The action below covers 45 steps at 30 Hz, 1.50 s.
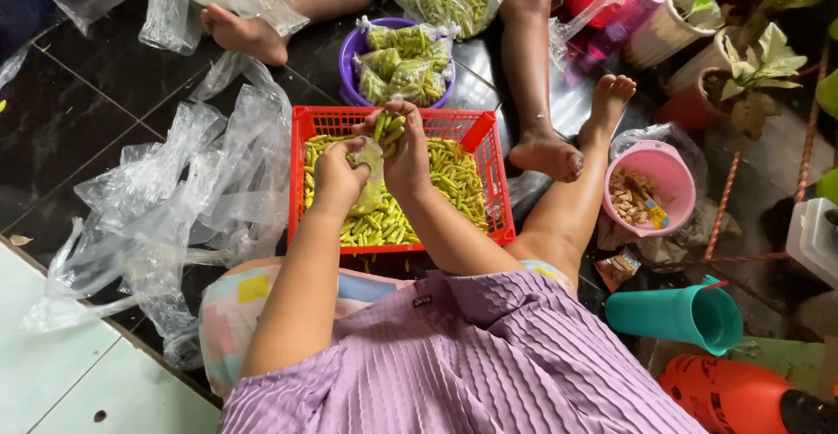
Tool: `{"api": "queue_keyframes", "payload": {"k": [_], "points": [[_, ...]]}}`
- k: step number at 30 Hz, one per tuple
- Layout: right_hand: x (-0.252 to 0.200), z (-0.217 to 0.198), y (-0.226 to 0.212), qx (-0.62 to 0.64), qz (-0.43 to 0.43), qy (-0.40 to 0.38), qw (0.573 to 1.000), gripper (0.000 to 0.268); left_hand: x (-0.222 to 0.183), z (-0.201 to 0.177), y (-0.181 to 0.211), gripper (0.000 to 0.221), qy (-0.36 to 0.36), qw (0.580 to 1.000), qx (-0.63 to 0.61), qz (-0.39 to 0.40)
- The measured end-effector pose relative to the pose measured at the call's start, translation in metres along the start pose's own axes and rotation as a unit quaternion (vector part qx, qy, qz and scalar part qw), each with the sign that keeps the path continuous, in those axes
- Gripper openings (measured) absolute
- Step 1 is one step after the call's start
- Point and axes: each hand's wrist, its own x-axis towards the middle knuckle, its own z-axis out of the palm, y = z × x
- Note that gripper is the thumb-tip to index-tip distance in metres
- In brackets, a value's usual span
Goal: The person sorts green chili peppers from a red crate and places them into small plastic bags, then picks up a teal pitcher.
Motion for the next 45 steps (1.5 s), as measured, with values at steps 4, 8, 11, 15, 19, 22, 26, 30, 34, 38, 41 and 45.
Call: {"api": "queue_keyframes", "payload": {"k": [4, 8, 11, 15, 19, 22, 26, 30, 34, 38, 41, 45], "points": [[-0.001, 0.006, -0.002, -0.014, -0.015, 0.0, 1.0, 0.045, 0.001, -0.004, 0.003, 0.045, -0.003, 1.0, -0.016, -0.005], [0.001, 0.003, 0.0, -0.033, -0.007, -0.006, 0.999, 0.052, 0.004, -0.002, -0.002, 0.043, 0.001, 1.0, -0.002, -0.003], [-0.002, 0.006, -0.001, -0.063, -0.01, -0.005, 0.998, 0.059, 0.004, -0.004, -0.004, 0.043, 0.0, 1.0, -0.024, -0.008], [-0.012, 0.026, -0.016, -0.119, -0.024, -0.002, 0.993, 0.074, 0.006, -0.004, -0.002, 0.043, 0.001, 0.999, -0.048, -0.026], [-0.019, 0.036, -0.022, -0.154, -0.032, -0.029, 0.987, 0.086, 0.007, -0.007, -0.006, 0.042, 0.004, 0.999, -0.034, -0.024], [-0.027, 0.043, -0.029, -0.177, -0.009, -0.039, 0.983, 0.095, 0.003, -0.008, -0.01, 0.041, -0.006, 0.997, -0.063, -0.044], [-0.02, 0.033, -0.039, -0.289, -0.02, -0.015, 0.957, 0.059, 0.001, -0.014, 0.002, 0.05, -0.007, 0.999, -0.043, -0.022], [-0.011, -0.014, -0.025, -0.677, 0.086, -0.069, 0.728, 0.068, 0.002, -0.005, -0.007, 0.044, 0.017, 0.999, 0.007, 0.044], [-0.004, -0.029, -0.019, -0.717, 0.098, -0.036, 0.689, 0.032, -0.004, -0.014, 0.002, 0.045, 0.033, 0.994, 0.055, 0.088], [-0.007, -0.059, -0.018, -0.425, 0.075, -0.07, 0.9, 0.048, -0.007, -0.03, -0.005, 0.052, 0.119, 0.98, 0.051, 0.151], [-0.027, -0.115, 0.015, -0.563, 0.095, -0.122, 0.812, 0.062, -0.011, -0.048, 0.01, 0.053, 0.145, 0.975, 0.041, 0.162], [-0.068, -0.11, 0.025, -0.753, 0.16, -0.294, 0.566, 0.102, -0.011, -0.059, 0.008, 0.054, 0.16, 0.975, 0.028, 0.151]]}}
